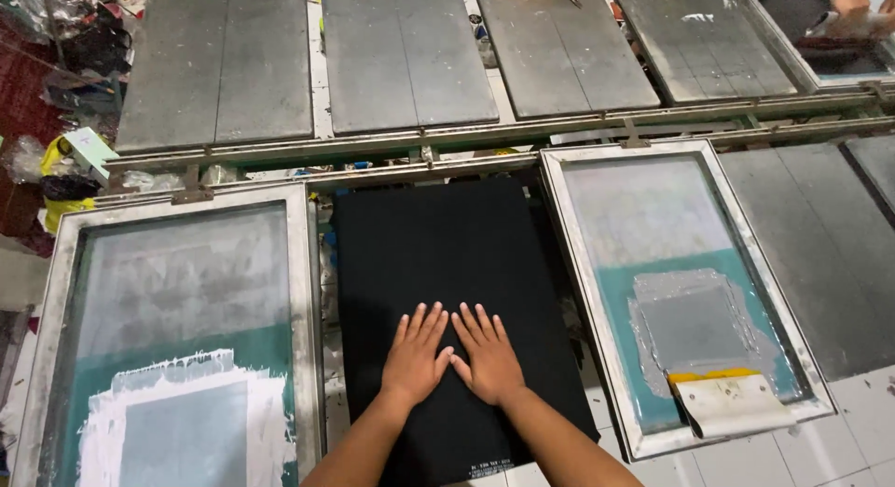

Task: The person uses a heat gun to apply heat to a design on a black t-shirt laid on a workbench. They then smooth the fabric with their hands, flip the shirt over, and reposition it on the table.

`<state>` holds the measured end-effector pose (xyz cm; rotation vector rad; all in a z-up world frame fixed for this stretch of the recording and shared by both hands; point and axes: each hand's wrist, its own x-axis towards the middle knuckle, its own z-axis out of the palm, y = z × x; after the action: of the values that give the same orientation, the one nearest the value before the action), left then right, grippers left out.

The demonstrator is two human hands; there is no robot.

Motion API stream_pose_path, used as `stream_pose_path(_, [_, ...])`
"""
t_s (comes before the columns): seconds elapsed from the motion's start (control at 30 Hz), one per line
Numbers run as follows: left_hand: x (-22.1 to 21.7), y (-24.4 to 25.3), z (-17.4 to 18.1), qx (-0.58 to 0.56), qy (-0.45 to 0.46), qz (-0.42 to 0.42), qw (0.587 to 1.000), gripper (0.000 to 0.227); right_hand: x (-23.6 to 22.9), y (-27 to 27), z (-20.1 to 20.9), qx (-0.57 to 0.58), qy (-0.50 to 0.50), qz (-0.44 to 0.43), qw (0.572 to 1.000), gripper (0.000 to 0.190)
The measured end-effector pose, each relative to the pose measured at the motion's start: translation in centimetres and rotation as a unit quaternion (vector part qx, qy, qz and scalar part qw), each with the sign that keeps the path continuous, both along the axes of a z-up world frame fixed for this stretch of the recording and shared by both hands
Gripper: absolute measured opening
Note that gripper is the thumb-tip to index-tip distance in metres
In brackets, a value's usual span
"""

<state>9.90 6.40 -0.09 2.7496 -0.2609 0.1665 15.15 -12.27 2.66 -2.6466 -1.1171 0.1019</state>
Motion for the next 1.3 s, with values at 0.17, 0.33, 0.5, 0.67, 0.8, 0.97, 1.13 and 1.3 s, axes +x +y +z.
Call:
stream_pose_path(0.17, [2.2,3.4,6.1,0.095,0.226,0.076,0.967,0.069,4.0,-0.7,4.1,-0.179,0.109,-0.118,0.971,0.074])
stream_pose_path(0.33, [3.0,6.3,2.9,0.121,0.138,0.137,0.973,0.072,6.3,-3.1,3.1,-0.2,0.093,-0.166,0.961,0.075])
stream_pose_path(0.5, [4.8,8.2,1.1,0.123,0.116,0.161,0.972,0.072,7.1,-3.7,2.9,-0.194,0.096,-0.186,0.958,0.076])
stream_pose_path(0.67, [7.4,9.7,1.3,0.136,0.151,0.195,0.96,0.072,8.3,-4.1,1.9,-0.172,0.091,-0.189,0.963,0.079])
stream_pose_path(0.8, [10.8,11.4,0.7,0.128,0.157,0.211,0.956,0.074,11.7,-2.9,2.8,-0.168,0.115,-0.197,0.959,0.079])
stream_pose_path(0.97, [15.2,13.6,-1.0,0.117,0.135,0.262,0.948,0.074,17.9,-1.7,2.1,-0.16,0.118,-0.208,0.958,0.079])
stream_pose_path(1.13, [18.2,15.4,-2.3,0.085,0.078,0.283,0.952,0.073,23.2,-0.1,1.1,-0.139,0.097,-0.211,0.963,0.079])
stream_pose_path(1.3, [18.4,15.3,-1.2,0.057,0.074,0.296,0.951,0.073,26.1,0.5,0.6,-0.139,0.097,-0.201,0.965,0.078])
